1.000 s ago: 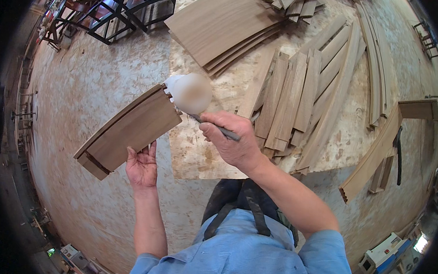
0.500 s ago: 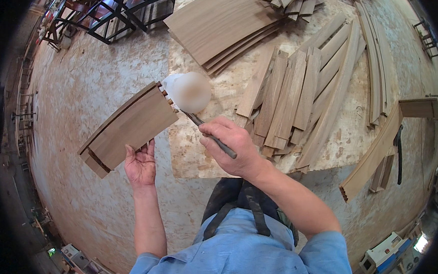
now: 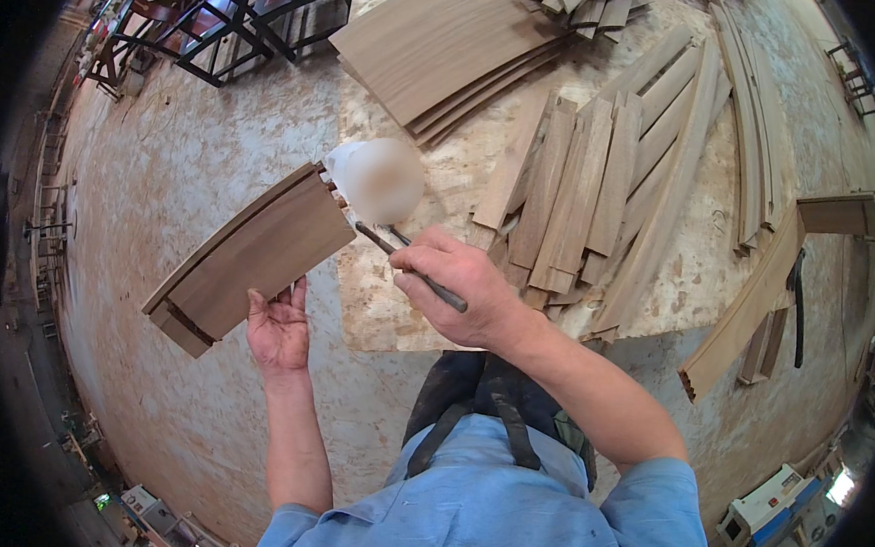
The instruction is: The person applies adhesive with a brush to wooden panels and joins them together using a hammer.
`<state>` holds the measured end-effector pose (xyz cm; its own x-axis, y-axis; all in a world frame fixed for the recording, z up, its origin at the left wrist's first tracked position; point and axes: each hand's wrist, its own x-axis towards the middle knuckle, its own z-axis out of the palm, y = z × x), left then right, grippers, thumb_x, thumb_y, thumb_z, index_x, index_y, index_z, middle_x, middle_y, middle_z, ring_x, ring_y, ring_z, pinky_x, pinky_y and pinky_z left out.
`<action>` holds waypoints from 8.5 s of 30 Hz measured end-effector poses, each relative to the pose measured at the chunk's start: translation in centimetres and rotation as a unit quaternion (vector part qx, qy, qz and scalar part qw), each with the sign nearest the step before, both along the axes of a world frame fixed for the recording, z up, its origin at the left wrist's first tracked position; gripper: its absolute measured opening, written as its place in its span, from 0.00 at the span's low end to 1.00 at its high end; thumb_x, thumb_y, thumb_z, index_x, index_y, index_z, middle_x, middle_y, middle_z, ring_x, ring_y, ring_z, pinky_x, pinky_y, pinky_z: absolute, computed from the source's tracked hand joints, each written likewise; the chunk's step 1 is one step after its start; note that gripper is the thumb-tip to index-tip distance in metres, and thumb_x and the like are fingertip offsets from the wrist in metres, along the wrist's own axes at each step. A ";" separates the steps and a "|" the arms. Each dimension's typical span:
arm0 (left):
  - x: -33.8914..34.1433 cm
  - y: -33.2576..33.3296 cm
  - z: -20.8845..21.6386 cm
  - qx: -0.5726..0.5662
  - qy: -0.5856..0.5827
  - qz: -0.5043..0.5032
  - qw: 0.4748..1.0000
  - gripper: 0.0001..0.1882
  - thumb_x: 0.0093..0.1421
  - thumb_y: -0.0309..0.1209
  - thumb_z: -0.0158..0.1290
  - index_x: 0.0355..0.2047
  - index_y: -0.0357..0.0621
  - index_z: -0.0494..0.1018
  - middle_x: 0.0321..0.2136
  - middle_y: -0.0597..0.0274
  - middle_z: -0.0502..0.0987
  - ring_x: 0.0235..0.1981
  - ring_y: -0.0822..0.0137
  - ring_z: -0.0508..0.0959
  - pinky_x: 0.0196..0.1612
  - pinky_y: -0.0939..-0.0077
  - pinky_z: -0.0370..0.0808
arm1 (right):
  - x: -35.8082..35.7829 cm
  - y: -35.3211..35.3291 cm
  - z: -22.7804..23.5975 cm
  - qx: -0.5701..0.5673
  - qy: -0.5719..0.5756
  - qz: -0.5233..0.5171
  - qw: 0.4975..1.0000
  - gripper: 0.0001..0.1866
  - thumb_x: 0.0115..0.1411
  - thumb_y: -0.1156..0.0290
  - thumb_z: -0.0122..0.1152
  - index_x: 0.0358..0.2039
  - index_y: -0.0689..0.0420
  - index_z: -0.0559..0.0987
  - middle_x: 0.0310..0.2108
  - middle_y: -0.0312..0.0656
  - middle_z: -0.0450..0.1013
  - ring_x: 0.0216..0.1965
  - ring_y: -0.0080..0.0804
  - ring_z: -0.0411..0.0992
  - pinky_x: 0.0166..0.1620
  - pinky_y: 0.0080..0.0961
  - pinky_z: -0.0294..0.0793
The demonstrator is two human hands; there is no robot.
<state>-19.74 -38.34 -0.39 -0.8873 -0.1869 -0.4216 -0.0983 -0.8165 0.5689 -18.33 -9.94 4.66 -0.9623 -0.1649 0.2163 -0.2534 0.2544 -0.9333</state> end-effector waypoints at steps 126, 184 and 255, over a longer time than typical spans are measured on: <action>16.4 11.8 8.7 -0.023 0.082 -0.004 0.996 0.11 0.57 0.33 0.56 0.34 0.36 0.77 0.30 0.55 0.79 0.36 0.60 0.77 0.42 0.62 0.75 | 44.1 46.8 -2.1 0.281 -0.284 -0.607 0.687 0.19 0.58 0.60 0.57 0.44 0.60 0.79 0.41 0.51 0.78 0.44 0.43 0.77 0.48 0.32 0.74; 49.1 61.0 0.2 -0.581 -0.146 0.088 0.796 0.19 0.58 0.23 0.55 0.49 0.29 0.67 0.47 0.54 0.72 0.43 0.63 0.75 0.47 0.70 0.72 | 31.0 60.0 -12.4 0.468 0.104 0.266 0.837 0.46 0.38 0.47 0.72 0.59 0.47 0.68 0.66 0.54 0.50 0.68 0.53 0.45 0.69 0.45 0.41; 31.6 49.6 1.0 -0.213 0.201 -0.597 0.747 0.22 0.53 0.32 0.65 0.46 0.39 0.72 0.39 0.69 0.76 0.42 0.74 0.73 0.48 0.76 0.72 | 53.1 36.0 -8.8 0.307 -0.316 -0.035 0.897 0.22 0.57 0.57 0.61 0.43 0.62 0.70 0.29 0.59 0.75 0.35 0.60 0.74 0.38 0.49 0.73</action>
<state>11.84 11.29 0.62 -0.5685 0.7969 -0.2046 -0.3634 -0.0201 0.9314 34.82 26.06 -4.16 -0.8736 0.0000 -0.4866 0.3136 0.7646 -0.5631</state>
